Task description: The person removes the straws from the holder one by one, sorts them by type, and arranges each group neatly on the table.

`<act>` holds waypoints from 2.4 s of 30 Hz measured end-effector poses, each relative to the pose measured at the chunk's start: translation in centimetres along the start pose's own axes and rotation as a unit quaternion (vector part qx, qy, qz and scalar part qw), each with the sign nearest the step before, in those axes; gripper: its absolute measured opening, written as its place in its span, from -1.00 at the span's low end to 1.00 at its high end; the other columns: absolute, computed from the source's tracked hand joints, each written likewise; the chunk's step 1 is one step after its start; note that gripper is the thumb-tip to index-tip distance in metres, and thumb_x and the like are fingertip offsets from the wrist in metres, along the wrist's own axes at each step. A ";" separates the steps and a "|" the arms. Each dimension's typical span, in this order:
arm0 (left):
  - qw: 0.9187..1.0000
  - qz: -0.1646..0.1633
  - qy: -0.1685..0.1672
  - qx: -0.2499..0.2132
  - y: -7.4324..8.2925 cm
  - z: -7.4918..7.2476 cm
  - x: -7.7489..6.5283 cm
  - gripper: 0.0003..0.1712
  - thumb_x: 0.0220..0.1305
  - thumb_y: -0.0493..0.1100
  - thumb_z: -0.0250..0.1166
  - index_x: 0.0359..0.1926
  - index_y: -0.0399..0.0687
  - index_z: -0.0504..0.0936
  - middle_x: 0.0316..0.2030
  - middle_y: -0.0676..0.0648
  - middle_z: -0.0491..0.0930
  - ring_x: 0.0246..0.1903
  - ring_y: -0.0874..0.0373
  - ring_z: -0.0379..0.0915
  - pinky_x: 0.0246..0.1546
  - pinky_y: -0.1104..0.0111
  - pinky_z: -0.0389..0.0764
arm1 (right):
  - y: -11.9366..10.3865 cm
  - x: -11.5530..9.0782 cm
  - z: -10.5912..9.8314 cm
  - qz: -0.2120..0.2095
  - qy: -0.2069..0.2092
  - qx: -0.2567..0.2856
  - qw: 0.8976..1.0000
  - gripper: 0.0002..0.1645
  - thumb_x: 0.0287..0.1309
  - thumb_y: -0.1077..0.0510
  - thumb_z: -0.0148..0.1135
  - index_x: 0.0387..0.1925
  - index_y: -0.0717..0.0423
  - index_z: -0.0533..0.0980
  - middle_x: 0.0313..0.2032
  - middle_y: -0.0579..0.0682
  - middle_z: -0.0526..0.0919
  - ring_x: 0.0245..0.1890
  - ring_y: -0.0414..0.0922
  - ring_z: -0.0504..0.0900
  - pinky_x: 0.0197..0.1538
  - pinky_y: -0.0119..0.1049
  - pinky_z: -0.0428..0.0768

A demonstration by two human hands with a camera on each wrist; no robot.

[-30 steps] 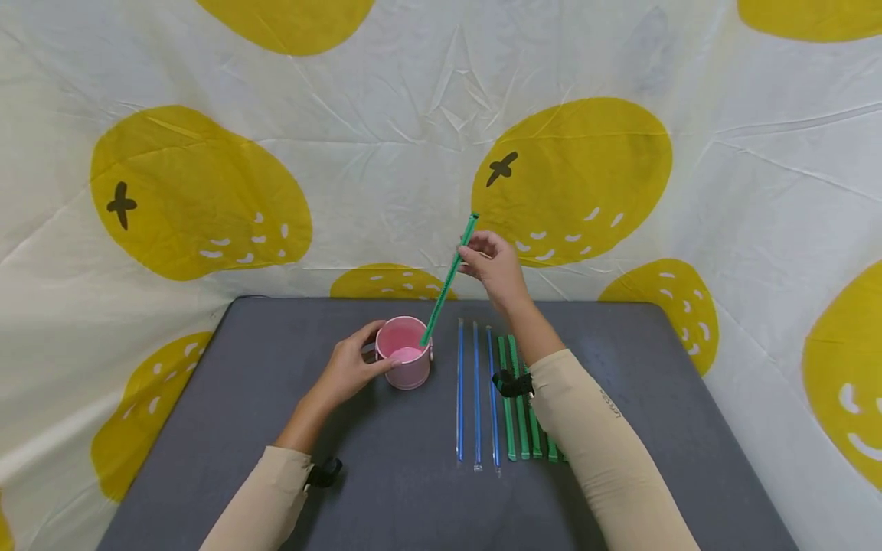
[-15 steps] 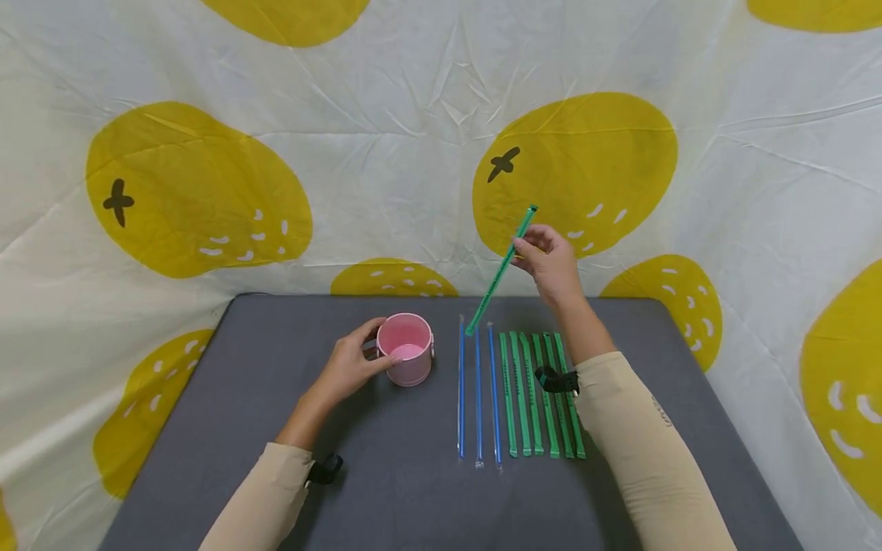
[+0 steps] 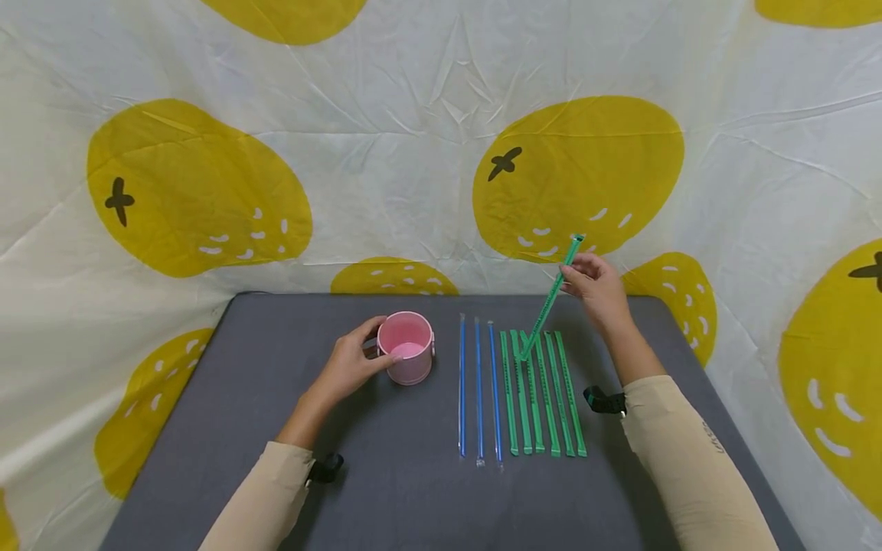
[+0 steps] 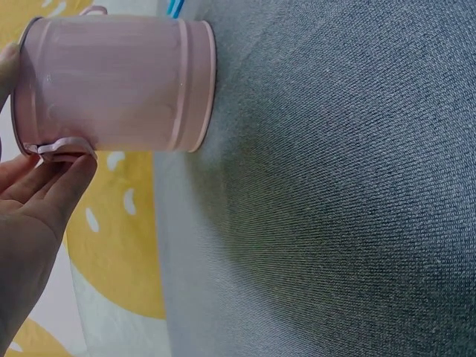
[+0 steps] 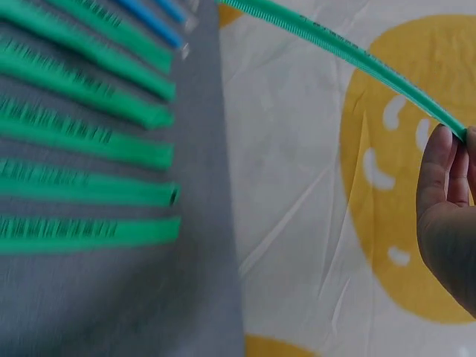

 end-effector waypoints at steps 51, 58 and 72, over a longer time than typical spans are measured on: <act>1.000 0.014 0.010 -0.004 0.3 0.2 -0.4 -0.07 0.11 -0.08 0.62 0.44 -0.20 0.41 0.30 -0.25 0.55 0.28 -0.20 0.54 0.19 0.06 0.67 | 9.3 -6.3 -7.5 0.175 -0.087 -0.364 0.911 -0.57 0.42 0.23 0.27 0.14 0.51 0.49 -0.11 0.33 0.73 -0.36 -0.15 0.73 -0.28 -0.30 0.80; 1.000 0.006 0.007 -0.007 0.0 0.2 -0.5 -0.08 0.12 -0.08 0.62 0.45 -0.19 0.41 0.31 -0.24 0.54 0.28 -0.18 0.53 0.19 0.06 0.67 | 9.5 -6.5 -7.2 0.177 -0.089 -0.375 0.906 -0.59 0.41 0.23 0.28 0.11 0.48 0.50 -0.14 0.29 0.73 -0.35 -0.14 0.73 -0.29 -0.31 0.80; 1.000 0.000 0.012 -0.005 0.0 0.1 -0.9 -0.07 0.12 -0.08 0.62 0.45 -0.18 0.40 0.31 -0.23 0.55 0.29 -0.16 0.53 0.19 0.11 0.67 | 9.7 -6.6 -6.8 0.151 -0.082 -0.405 0.898 -0.66 0.38 0.22 0.32 0.02 0.43 0.55 -0.24 0.22 0.74 -0.42 -0.19 0.71 -0.34 -0.36 0.79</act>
Point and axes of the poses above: each hand's wrist, its own x-axis towards the middle knuckle, its own z-axis out of the palm, y = z × x, the point moved 3 cm from there along x, towards the middle knuckle
